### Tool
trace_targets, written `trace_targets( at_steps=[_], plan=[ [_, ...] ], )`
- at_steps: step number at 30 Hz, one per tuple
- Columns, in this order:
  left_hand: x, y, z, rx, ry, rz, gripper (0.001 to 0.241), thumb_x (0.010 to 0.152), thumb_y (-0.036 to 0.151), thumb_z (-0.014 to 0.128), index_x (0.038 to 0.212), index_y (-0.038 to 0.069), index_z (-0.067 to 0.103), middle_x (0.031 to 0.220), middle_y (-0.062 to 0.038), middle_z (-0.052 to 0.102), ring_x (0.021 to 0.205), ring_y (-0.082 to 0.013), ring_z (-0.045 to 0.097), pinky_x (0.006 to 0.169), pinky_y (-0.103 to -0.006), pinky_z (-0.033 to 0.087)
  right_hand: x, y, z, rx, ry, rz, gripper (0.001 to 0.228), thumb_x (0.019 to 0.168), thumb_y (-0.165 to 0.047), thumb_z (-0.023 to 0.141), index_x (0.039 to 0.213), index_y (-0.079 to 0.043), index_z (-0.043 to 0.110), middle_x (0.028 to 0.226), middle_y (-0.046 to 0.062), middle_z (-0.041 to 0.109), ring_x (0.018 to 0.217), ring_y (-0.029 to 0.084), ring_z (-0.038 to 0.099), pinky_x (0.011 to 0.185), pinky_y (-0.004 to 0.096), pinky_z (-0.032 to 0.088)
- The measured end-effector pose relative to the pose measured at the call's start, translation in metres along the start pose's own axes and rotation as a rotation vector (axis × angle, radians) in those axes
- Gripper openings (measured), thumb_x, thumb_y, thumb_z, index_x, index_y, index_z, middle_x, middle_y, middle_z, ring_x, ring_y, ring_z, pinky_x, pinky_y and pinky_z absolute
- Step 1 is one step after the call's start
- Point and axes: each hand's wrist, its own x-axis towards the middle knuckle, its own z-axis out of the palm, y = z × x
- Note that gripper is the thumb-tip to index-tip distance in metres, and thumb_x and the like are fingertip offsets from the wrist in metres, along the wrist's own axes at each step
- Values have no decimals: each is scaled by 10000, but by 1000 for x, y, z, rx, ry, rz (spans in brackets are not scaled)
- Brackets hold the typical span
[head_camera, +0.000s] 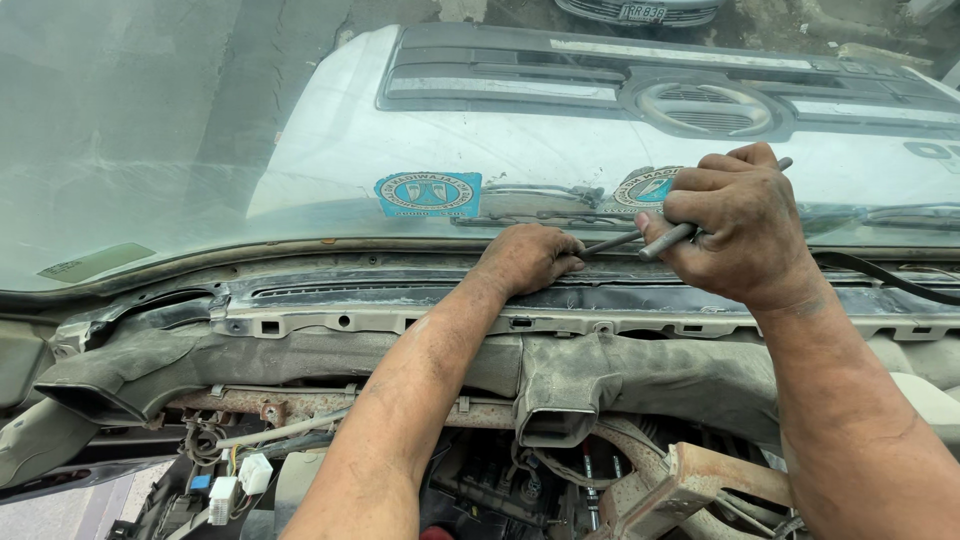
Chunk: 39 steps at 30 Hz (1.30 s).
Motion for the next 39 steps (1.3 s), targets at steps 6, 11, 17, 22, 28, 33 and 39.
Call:
trace_targets(
  at_steps=[6, 11, 17, 22, 28, 33, 39],
  plan=[
    [4, -6, 6, 41, 62, 55, 308, 1000, 449, 558, 1163, 255, 732, 1045, 31, 743, 1041, -193, 682, 948, -417, 545, -7, 7, -7, -71, -272, 260, 323, 858, -425, 807, 1003, -139, 764, 1023, 61, 717, 970, 289, 649, 872, 467, 512],
    [7, -4, 6, 52, 58, 81, 290, 990, 435, 575, 1150, 250, 730, 1023, 10, 735, 1029, -199, 679, 930, -421, 546, -17, 12, -21, -389, -284, 141, 350, 865, -217, 674, 1209, -218, 736, 1117, 52, 748, 1146, 266, 656, 1039, 445, 486],
    [6, 2, 5, 2, 86, 54, 274, 954, 420, 620, 1101, 219, 734, 964, 3, 751, 982, -220, 698, 894, -439, 556, -12, 2, -33, -340, -307, 119, 244, 1006, -70, 585, 1130, -180, 766, 1029, -8, 781, 1061, 194, 712, 1104, 412, 517],
    [3, -2, 10, 24, 103, 101, 243, 998, 385, 600, 1063, 197, 740, 967, 0, 748, 968, -220, 708, 876, -421, 570, -14, -5, -31, -329, -183, 33, 253, 955, -13, 618, 1103, -139, 779, 1027, 11, 785, 1074, 207, 723, 1061, 414, 542],
    [6, -3, 6, 80, 107, 136, 237, 1014, 369, 577, 1017, 175, 713, 939, 11, 743, 924, -207, 711, 844, -419, 572, -7, -13, -34, -373, -233, 78, 264, 934, -4, 631, 1059, -166, 798, 1001, 1, 791, 999, 176, 729, 979, 399, 583],
    [8, -2, 11, 75, 151, 166, 183, 1004, 307, 576, 995, 183, 709, 916, 13, 738, 900, -202, 714, 817, -417, 581, -5, -22, -42, -336, -220, 57, 296, 914, 18, 639, 1073, -172, 803, 971, 4, 785, 1001, 180, 721, 882, 360, 614],
    [5, -5, 14, 98, 132, 186, 169, 1022, 289, 557, 1082, 195, 685, 965, 26, 750, 903, -193, 726, 807, -403, 592, -15, -24, -38, -444, -319, 139, 275, 949, -30, 614, 1079, -201, 785, 1021, -39, 782, 1069, 149, 713, 897, 348, 619]
  ],
)
